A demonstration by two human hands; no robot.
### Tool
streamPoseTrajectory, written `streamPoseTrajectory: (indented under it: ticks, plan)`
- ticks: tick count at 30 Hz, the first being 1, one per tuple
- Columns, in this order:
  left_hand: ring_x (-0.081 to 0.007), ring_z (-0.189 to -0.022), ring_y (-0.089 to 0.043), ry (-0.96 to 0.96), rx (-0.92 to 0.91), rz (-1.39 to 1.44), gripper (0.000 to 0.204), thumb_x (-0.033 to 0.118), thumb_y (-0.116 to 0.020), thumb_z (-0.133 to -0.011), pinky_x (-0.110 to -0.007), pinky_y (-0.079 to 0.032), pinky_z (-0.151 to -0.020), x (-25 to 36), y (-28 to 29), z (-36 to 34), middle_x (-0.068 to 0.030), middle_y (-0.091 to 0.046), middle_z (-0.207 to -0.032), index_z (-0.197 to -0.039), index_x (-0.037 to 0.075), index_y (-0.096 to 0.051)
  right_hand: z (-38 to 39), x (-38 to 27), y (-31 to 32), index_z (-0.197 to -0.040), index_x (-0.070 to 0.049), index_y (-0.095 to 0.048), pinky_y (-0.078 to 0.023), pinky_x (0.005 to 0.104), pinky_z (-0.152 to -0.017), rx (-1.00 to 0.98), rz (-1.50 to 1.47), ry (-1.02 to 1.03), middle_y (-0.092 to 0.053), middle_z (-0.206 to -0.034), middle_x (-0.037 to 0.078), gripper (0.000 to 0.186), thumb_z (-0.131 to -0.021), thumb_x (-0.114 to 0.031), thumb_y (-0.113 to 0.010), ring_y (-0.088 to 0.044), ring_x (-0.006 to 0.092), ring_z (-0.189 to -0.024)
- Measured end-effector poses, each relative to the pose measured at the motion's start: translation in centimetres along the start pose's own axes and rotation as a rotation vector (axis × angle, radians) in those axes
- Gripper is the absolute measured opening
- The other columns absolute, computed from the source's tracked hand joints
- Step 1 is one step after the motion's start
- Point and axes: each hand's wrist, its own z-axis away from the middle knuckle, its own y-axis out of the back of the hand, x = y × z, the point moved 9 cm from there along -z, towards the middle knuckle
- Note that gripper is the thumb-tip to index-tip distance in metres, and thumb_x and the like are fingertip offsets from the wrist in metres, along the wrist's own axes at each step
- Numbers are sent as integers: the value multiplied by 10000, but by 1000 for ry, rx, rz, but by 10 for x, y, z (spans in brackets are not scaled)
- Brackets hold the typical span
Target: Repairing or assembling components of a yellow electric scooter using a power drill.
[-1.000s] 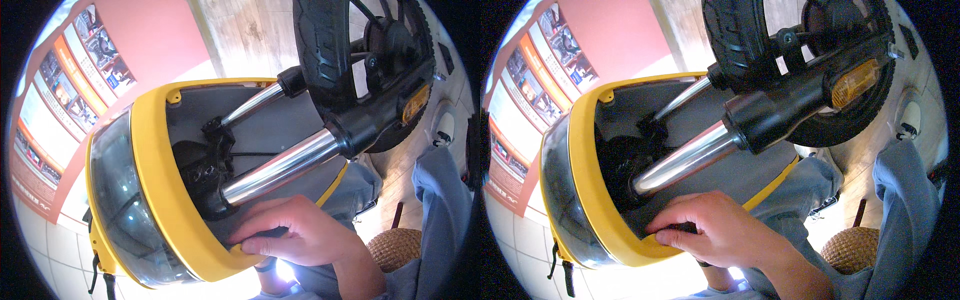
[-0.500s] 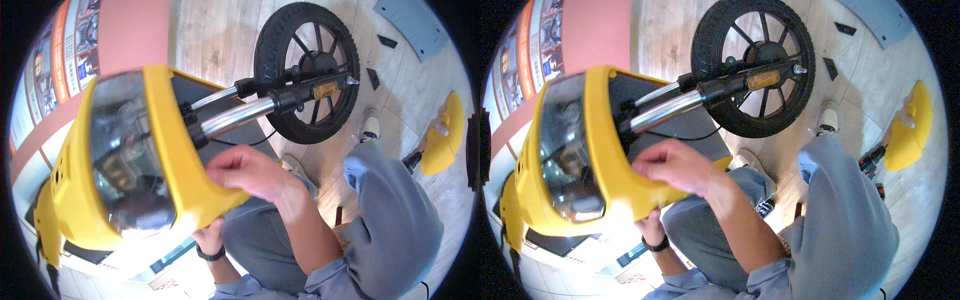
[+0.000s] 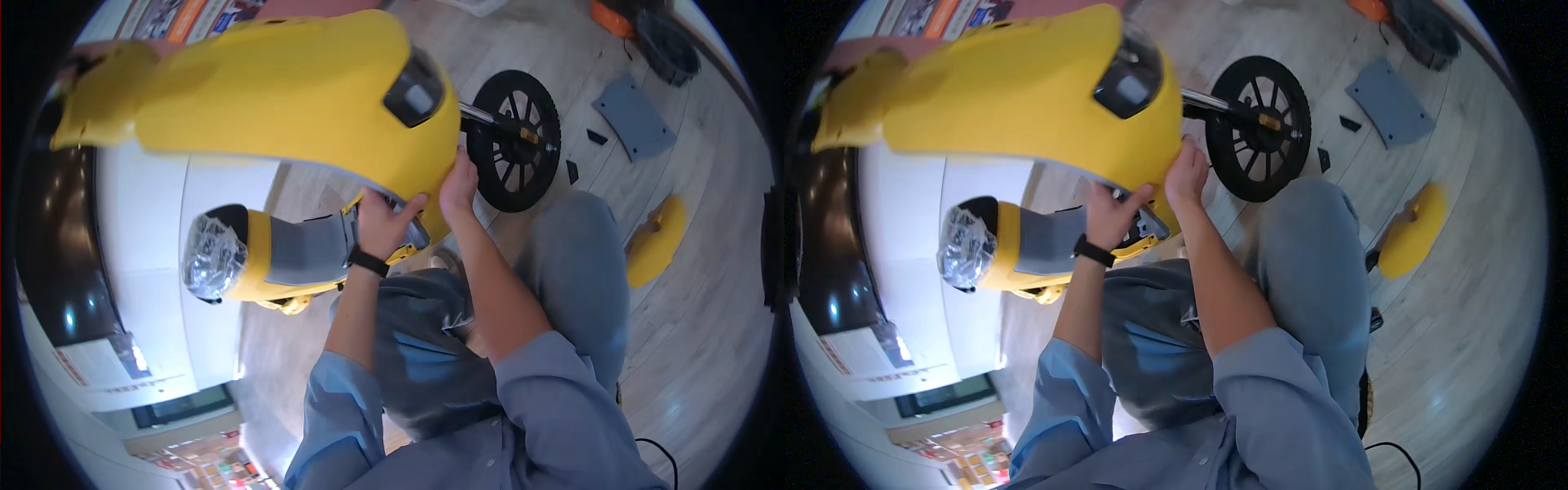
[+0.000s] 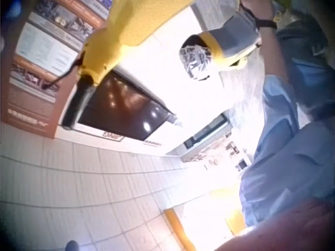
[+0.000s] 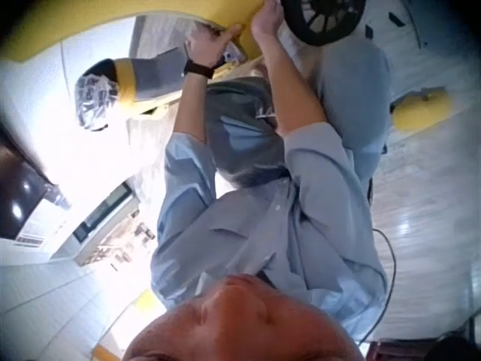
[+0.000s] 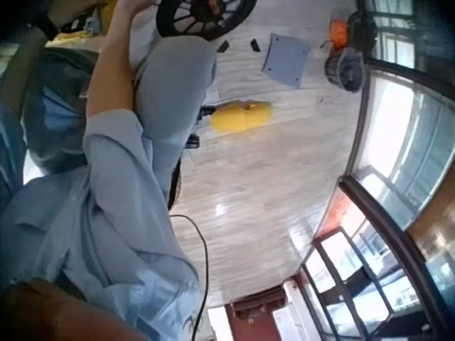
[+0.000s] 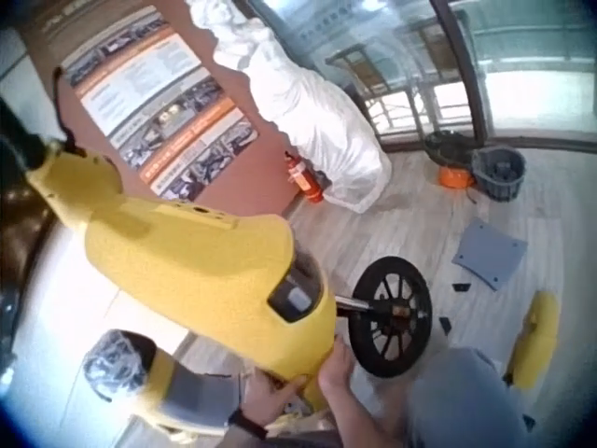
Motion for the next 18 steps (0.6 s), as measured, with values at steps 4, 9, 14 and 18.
streamPoseTrajectory:
  ticks: [4, 9, 14, 18]
  plan:
    - [-394, -1307, -475, -83, -29, -232, 1106, 338, -809, -755, -454, -446, -1026, -62, -32, 29, -298, -360, -1484, -1520, -35, -101, 4, -18, 1, -941, -19, -610, -489, 521, -815, 361, 748, 188, -682, -987, 228, 359, -965, -339, -451, -635, 436, -977]
    - [-426, -1373, -375, 22, 13, -408, 1084, 458, -734, -808, -439, -384, -1097, -97, -68, 36, -318, -301, -1509, -1493, -114, -118, -17, 17, 32, -1038, -23, -632, -511, 469, -803, 485, 191, 6, -671, -1093, 209, 345, -976, -304, -441, -659, 361, -974]
    - [-424, -1375, -372, 134, 35, -131, 1028, 479, -671, -868, -426, -390, -1092, -109, -72, 40, -332, -311, -1497, -1467, -162, -135, -2, 24, 5, -1189, -37, -609, -471, 374, -929, 199, -407, -49, -626, -1204, 81, 465, -1003, -371, -343, -600, 267, -1101]
    - [-424, -1369, -385, 29, 106, -194, 977, 440, -658, -884, -428, -412, -1075, -106, -72, 40, -342, -311, -1493, -1462, -161, -149, 5, 35, -1, -1246, -68, -581, -443, 369, -973, 70, -317, 2, -578, -1283, 77, 504, -992, -421, -325, -550, 259, -1176]
